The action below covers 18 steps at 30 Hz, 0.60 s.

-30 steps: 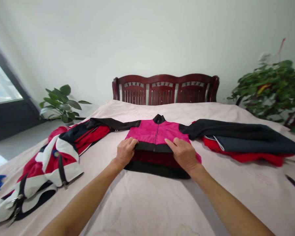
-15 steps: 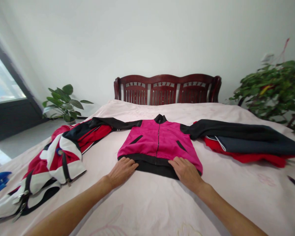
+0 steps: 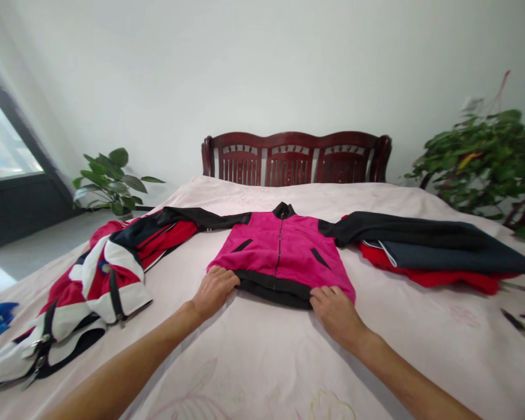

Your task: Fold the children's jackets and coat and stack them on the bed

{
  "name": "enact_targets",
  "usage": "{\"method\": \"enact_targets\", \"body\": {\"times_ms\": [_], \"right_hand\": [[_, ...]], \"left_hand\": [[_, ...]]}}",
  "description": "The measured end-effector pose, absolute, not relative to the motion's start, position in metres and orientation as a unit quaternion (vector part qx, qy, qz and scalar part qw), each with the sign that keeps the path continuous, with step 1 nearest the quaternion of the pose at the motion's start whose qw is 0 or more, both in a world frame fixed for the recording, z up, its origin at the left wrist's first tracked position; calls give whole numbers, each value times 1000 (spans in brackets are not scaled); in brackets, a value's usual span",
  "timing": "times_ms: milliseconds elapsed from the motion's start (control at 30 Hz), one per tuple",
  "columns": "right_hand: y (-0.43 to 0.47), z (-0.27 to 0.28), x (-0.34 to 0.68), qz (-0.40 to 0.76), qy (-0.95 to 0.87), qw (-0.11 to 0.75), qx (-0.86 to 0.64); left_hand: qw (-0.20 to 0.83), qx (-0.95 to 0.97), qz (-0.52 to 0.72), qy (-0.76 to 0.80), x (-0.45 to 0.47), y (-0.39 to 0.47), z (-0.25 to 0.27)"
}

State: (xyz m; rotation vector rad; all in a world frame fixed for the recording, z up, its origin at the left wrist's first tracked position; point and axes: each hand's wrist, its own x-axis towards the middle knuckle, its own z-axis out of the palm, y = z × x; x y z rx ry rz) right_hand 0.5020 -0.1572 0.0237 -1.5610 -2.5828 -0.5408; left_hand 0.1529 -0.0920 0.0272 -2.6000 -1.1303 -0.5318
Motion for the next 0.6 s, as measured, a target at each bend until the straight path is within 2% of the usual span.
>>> {"method": "enact_targets", "body": {"times_ms": [100,367,533,600], "right_hand": [[-163,27,509,-149,-851,66,-499],[-172,53,510,43,-874,86,-475],[-105,76,498,135,-802,218,-540],[-72,74,492,144,-784,228,-559]], "left_hand": [[131,-892,-206,-379,142,-100,30],[128,-898,-115,-405,149,-131,18],[74,-922,-138,-355,184,-140,25],[52,-926,-134,-348,199,-136,25]]}}
